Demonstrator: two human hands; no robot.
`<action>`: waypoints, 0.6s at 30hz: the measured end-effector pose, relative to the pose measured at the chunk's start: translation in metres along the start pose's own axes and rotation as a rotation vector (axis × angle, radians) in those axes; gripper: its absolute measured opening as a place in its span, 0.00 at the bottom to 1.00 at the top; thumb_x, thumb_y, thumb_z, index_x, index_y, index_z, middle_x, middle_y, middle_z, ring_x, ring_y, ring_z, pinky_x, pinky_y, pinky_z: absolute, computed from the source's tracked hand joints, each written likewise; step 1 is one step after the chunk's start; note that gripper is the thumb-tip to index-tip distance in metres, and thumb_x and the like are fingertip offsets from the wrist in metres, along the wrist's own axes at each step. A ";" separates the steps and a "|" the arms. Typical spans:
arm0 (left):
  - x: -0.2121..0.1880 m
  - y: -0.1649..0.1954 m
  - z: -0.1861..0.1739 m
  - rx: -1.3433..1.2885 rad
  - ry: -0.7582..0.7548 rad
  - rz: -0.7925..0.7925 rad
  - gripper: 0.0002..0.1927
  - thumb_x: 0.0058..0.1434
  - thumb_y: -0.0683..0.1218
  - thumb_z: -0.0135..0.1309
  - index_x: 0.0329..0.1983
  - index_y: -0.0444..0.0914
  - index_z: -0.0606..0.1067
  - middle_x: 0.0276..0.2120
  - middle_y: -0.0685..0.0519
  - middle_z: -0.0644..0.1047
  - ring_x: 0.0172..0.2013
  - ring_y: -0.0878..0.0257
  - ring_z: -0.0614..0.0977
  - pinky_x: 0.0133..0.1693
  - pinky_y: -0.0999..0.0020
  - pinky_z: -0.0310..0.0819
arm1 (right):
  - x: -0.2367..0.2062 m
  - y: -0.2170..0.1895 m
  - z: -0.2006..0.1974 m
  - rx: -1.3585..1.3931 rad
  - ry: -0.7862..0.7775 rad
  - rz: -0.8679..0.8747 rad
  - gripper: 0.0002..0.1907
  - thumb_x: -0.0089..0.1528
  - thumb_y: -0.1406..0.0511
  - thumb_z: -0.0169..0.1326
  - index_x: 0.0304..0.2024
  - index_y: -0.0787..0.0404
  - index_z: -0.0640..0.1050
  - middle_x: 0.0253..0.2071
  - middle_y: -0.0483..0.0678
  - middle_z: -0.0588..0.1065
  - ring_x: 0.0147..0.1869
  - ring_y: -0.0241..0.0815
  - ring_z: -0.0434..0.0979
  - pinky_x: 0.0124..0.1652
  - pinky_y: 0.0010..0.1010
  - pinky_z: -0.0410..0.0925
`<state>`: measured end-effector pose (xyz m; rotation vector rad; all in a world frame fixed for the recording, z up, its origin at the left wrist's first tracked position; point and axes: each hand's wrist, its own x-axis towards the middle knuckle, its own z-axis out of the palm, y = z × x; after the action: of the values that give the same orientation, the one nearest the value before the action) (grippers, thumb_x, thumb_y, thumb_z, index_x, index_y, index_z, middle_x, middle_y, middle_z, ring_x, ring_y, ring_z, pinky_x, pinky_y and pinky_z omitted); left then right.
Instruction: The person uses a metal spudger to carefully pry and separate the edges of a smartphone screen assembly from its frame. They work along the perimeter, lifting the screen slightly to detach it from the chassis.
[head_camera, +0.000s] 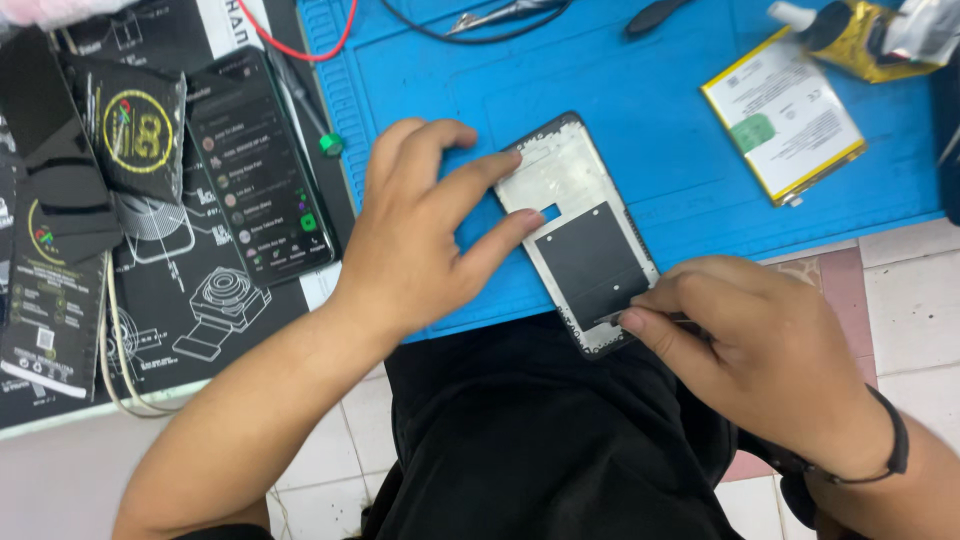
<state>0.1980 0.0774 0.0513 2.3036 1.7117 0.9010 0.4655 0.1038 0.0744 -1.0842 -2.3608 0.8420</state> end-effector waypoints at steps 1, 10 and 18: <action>-0.001 0.007 -0.008 0.011 0.005 0.008 0.19 0.65 0.51 0.69 0.54 0.38 0.80 0.56 0.46 0.72 0.60 0.46 0.69 0.63 0.55 0.65 | 0.002 -0.001 -0.001 0.012 -0.003 0.013 0.08 0.54 0.65 0.65 0.29 0.62 0.80 0.26 0.48 0.77 0.26 0.43 0.77 0.26 0.31 0.66; -0.025 0.047 -0.032 -0.240 -0.073 0.241 0.11 0.63 0.47 0.69 0.44 0.40 0.81 0.47 0.56 0.76 0.52 0.53 0.75 0.53 0.56 0.70 | 0.016 -0.018 0.007 0.272 -0.179 0.082 0.08 0.55 0.63 0.64 0.26 0.60 0.81 0.19 0.45 0.76 0.21 0.37 0.75 0.22 0.28 0.63; -0.045 0.032 -0.052 -0.251 0.039 0.133 0.16 0.53 0.43 0.73 0.26 0.40 0.72 0.41 0.55 0.78 0.45 0.53 0.76 0.45 0.58 0.71 | 0.032 -0.024 0.005 -0.312 0.172 -0.097 0.29 0.50 0.49 0.67 0.37 0.67 0.77 0.32 0.53 0.76 0.33 0.52 0.77 0.29 0.37 0.68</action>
<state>0.1889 0.0131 0.0902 2.2644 1.3803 1.1217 0.4297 0.1143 0.0902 -1.0985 -2.4253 0.3366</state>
